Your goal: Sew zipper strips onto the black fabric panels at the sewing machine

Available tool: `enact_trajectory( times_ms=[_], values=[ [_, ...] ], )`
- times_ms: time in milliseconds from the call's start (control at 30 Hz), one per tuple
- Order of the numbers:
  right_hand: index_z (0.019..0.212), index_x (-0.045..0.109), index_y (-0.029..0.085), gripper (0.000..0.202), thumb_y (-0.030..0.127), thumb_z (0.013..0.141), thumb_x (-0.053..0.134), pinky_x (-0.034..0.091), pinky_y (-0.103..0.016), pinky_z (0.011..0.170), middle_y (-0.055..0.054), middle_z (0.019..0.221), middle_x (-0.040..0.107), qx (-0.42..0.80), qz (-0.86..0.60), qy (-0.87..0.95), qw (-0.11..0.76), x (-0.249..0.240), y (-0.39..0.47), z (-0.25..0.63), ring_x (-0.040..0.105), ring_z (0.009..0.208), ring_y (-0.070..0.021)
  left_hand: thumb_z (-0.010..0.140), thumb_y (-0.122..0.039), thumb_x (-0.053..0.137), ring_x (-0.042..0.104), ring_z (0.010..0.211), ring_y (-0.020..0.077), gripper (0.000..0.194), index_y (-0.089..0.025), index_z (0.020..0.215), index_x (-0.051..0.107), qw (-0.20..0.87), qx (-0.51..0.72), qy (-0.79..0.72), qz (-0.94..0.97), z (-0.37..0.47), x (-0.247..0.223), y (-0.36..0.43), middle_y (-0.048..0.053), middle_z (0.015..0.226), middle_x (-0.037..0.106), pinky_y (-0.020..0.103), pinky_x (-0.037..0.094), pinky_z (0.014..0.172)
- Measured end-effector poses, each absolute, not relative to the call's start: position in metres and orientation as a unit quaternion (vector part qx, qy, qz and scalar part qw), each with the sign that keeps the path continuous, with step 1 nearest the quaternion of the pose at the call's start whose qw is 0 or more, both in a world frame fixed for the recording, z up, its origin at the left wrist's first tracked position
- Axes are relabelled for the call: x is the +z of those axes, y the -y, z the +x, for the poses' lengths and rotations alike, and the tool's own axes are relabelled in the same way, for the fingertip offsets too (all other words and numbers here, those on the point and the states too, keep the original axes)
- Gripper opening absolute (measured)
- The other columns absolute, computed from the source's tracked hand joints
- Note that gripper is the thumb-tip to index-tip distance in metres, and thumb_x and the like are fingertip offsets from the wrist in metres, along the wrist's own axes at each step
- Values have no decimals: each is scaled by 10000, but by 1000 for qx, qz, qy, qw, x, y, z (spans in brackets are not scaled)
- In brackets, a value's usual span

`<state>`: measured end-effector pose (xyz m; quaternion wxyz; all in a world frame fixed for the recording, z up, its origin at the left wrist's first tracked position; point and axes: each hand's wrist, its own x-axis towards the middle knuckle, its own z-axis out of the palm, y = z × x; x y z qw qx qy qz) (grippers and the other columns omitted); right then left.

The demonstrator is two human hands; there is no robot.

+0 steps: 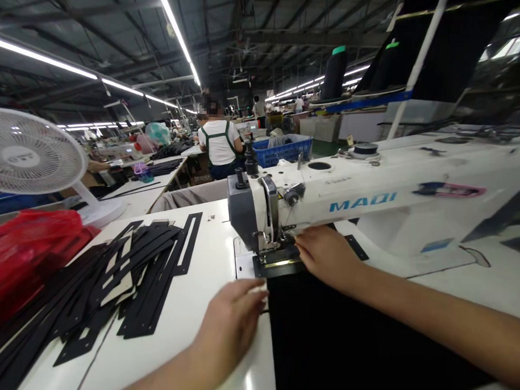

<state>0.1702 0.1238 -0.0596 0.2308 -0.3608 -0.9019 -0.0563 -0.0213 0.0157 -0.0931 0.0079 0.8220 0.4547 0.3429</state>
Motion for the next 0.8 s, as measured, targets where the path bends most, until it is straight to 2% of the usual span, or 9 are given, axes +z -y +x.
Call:
enact_trajectory(
  times_ms=[67, 133, 267, 467, 633, 800],
  values=[
    [950, 641, 127, 227, 175, 881, 430, 454, -372, 822, -112, 929, 647, -50, -315, 915, 248, -76, -101, 173, 589, 884, -232, 880, -200, 452, 620, 991, 229, 249, -185, 1066, 617, -57, 306, -493, 812, -32, -97, -28, 101, 1104, 643, 380, 536, 842],
    [1058, 603, 95, 265, 144, 871, 421, 442, -399, 876, -134, 1077, 623, -25, -280, 925, 255, -90, -90, 171, 565, 993, -248, 878, -200, 478, 635, 965, 228, 201, -179, 975, 653, -95, 274, -497, 818, -33, -101, -42, 89, 1039, 675, 385, 529, 864],
    [1110, 586, 99, 329, 78, 864, 368, 425, -377, 939, -119, 1212, 570, 34, -239, 945, 222, -104, -101, 166, 540, 1089, -212, 881, -166, 485, 654, 920, 223, 186, -151, 882, 670, -130, 249, -487, 827, -23, -106, -54, 96, 979, 694, 379, 528, 865],
    [1165, 561, 96, 374, 77, 858, 348, 414, -380, 959, -127, 1234, 553, 43, -243, 947, 204, -99, -107, 166, 508, 1138, -210, 901, -145, 434, 654, 917, 222, 232, -134, 866, 663, -143, 246, -461, 841, -22, -103, -50, 108, 960, 693, 377, 535, 846],
    [1135, 584, 84, 392, 51, 822, 350, 432, -363, 942, -126, 1228, 558, 25, -253, 945, 207, -101, -104, 163, 522, 1120, -222, 895, -139, 448, 651, 922, 221, 214, -135, 865, 660, -142, 248, -459, 841, -23, -103, -54, 103, 961, 691, 371, 533, 847],
    [1089, 612, 102, 359, 65, 820, 378, 456, -346, 907, -126, 1123, 617, 21, -261, 938, 226, -101, -113, 160, 558, 1066, -223, 859, -135, 511, 660, 884, 227, 158, -128, 813, 662, -143, 264, -449, 842, -25, -105, -64, 104, 904, 701, 371, 540, 830]
  ],
)
